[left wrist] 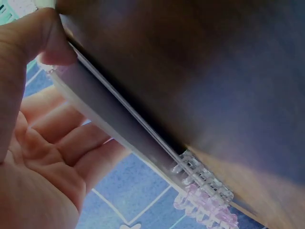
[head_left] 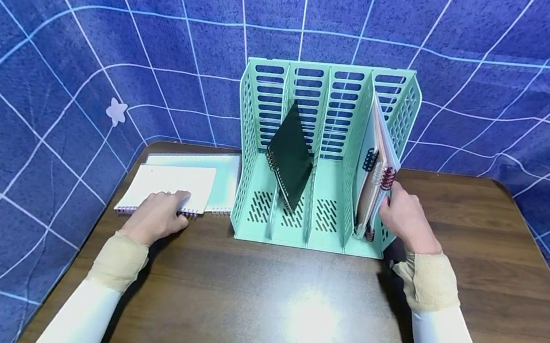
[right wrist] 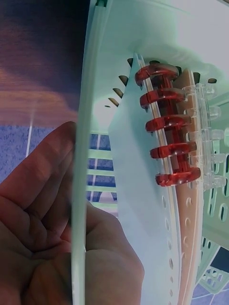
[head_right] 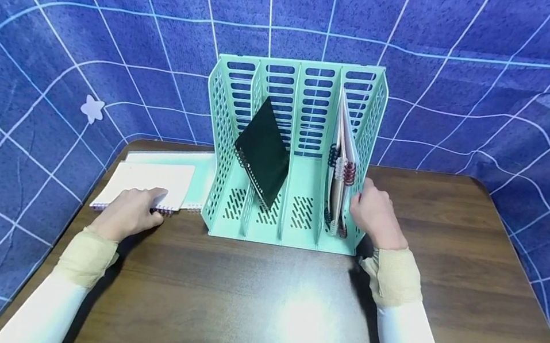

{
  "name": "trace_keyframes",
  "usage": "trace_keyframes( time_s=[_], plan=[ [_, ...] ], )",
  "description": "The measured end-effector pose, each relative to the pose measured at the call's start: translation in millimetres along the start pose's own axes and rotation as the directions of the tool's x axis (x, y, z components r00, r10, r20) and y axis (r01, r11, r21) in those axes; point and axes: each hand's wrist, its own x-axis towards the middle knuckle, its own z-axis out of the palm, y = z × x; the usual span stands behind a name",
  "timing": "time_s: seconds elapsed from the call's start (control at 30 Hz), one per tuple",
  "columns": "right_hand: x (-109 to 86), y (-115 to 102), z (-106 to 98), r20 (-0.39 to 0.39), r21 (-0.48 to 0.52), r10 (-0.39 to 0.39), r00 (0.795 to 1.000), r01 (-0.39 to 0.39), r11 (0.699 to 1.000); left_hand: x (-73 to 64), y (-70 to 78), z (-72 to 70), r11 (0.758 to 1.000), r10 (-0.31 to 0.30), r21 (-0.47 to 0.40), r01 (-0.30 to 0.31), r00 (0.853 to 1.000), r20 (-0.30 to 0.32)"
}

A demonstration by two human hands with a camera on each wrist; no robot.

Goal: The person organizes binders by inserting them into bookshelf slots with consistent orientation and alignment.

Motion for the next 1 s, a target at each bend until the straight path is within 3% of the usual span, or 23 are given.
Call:
trace_keyframes(
  time_s=[0.53, 0.8, 1.0],
  plan=[
    [-2.3, -0.6, -0.5, -0.005, 0.017, -0.001, 1.000, 0.002, 1.000, -6.3, 2.0, -5.8, 0.999, -0.031, -0.008, 0.031, 0.998, -0.046],
    [-2.7, 0.9, -0.6, -0.021, 0.012, -0.009, 1.000, 0.009, 1.000, -8.9, 5.9, -13.4, 0.999, -0.039, -0.015, 0.038, 0.989, -0.143],
    [-3.3, 1.1, -1.9, -0.002, 0.016, -0.006, 1.000, 0.006, 1.000, -12.2, 10.9, -29.9, 0.996, -0.088, -0.030, 0.083, 0.972, -0.218]
  ],
)
